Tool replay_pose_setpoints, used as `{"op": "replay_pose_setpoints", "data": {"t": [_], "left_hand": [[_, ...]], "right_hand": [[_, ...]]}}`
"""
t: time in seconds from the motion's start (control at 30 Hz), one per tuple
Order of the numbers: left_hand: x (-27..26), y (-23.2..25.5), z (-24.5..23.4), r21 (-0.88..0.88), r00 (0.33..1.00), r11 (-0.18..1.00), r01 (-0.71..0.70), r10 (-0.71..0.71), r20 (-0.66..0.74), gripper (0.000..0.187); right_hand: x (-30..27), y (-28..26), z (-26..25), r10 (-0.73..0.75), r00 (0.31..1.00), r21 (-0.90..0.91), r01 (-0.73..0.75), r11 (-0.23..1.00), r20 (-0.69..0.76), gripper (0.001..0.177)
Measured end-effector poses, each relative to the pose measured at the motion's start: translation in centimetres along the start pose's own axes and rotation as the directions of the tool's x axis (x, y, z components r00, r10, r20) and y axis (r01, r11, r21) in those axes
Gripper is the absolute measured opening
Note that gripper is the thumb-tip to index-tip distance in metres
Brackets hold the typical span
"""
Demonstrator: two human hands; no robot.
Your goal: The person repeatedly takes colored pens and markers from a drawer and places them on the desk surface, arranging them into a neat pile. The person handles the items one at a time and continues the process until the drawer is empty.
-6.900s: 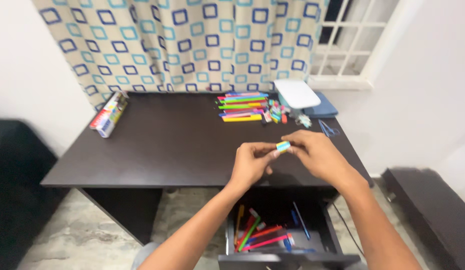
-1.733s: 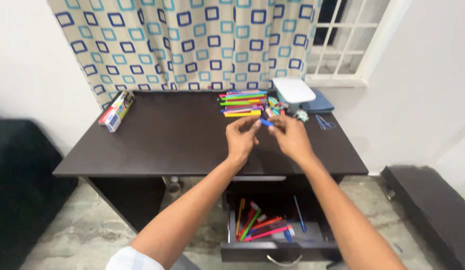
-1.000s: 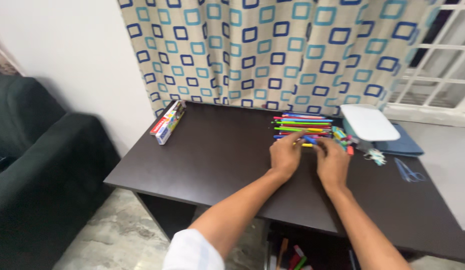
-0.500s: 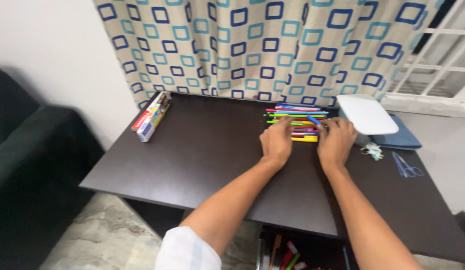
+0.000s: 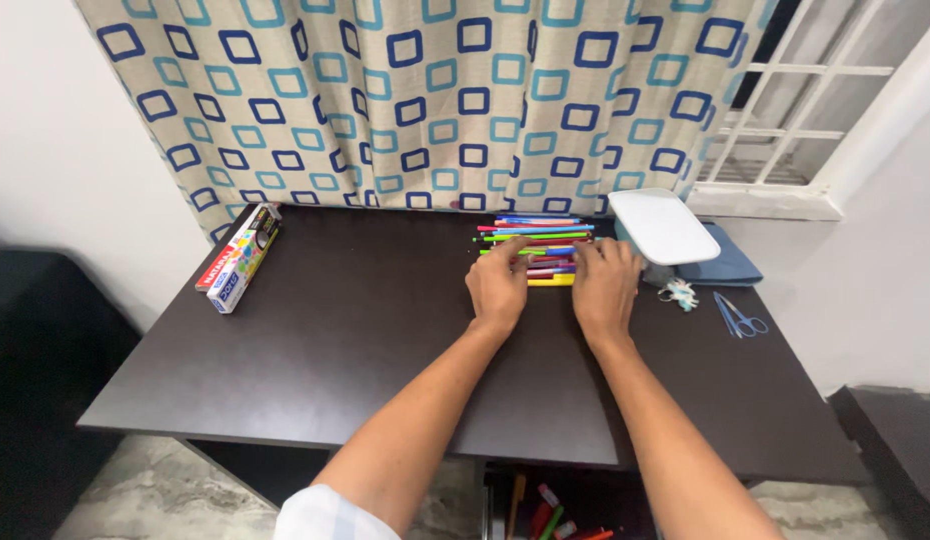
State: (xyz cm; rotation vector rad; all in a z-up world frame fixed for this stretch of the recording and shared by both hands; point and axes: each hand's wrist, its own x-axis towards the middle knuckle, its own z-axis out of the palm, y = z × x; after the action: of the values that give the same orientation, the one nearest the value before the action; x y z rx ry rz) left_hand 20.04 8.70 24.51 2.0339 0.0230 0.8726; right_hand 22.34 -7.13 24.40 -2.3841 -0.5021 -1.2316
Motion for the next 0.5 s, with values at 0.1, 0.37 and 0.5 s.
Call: {"op": "replay_pose_setpoints", "data": {"t": [0.1,0.37,0.5], "left_hand": [[-0.5,0.4,-0.2,-0.024,0.999,1.000,0.020,-0.019,0.046,0.026],[-2.4,1.9,-1.0,-0.133,0.978,0.977,-0.166,0.180,0.104,0.024],[-5.5,3.8,-3.1,-0.226,0.971,0.962,-0.153,0.189,0.149,0.021]], "right_hand": [[-0.4,-0.4,-0.8,-0.033,0.999,0.015,0.033,0.999,-0.014,0.011],[-2.4,-2.0,-4.0,-0.107,0.994,0.050,0.108,0.993,-0.023,0.013],[-3.9,-3.3,-6.6,-0.172,0.985,0.108,0.173,0.979,-0.024,0.012]]}}
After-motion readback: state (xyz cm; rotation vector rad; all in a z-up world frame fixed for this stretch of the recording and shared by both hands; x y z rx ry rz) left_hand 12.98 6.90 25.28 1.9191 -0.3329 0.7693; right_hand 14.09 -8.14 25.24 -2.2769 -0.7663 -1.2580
